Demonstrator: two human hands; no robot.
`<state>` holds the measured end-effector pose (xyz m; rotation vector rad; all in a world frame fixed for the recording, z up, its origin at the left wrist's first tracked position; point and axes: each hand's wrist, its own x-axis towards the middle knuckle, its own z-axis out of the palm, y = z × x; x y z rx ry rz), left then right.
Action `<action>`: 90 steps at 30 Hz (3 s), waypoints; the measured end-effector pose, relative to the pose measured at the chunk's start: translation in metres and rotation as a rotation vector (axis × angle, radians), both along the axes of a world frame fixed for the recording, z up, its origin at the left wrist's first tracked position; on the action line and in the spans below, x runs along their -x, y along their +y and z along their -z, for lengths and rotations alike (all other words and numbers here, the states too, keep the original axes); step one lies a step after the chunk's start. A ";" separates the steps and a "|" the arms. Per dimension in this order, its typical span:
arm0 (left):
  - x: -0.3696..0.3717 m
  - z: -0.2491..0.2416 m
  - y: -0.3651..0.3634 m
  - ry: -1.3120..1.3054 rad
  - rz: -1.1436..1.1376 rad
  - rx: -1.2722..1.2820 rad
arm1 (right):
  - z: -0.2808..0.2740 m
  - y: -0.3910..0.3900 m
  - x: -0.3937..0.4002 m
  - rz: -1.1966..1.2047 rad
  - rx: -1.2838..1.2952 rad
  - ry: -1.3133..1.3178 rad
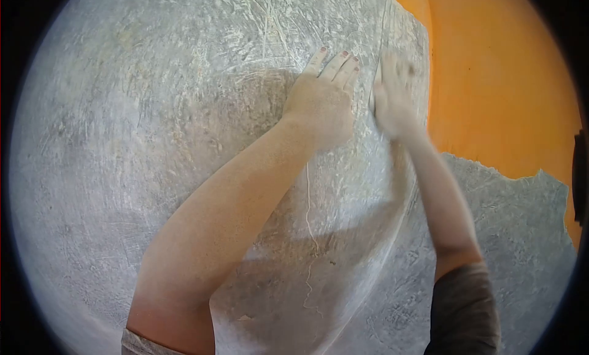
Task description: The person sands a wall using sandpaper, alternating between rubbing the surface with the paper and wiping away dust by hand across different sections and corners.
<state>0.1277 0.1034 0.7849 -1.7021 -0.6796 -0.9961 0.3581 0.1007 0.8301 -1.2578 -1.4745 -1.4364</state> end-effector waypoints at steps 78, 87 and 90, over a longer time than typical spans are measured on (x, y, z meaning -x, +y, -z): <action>-0.068 -0.036 0.007 -0.112 -0.100 -0.086 | 0.093 -0.011 -0.068 -0.063 0.086 0.111; -0.067 -0.036 0.004 -0.220 -0.072 -0.086 | -0.081 -0.002 -0.030 -0.267 -0.021 0.188; -0.066 -0.036 0.006 -0.188 -0.034 -0.084 | 0.043 -0.001 -0.059 -0.171 0.007 0.049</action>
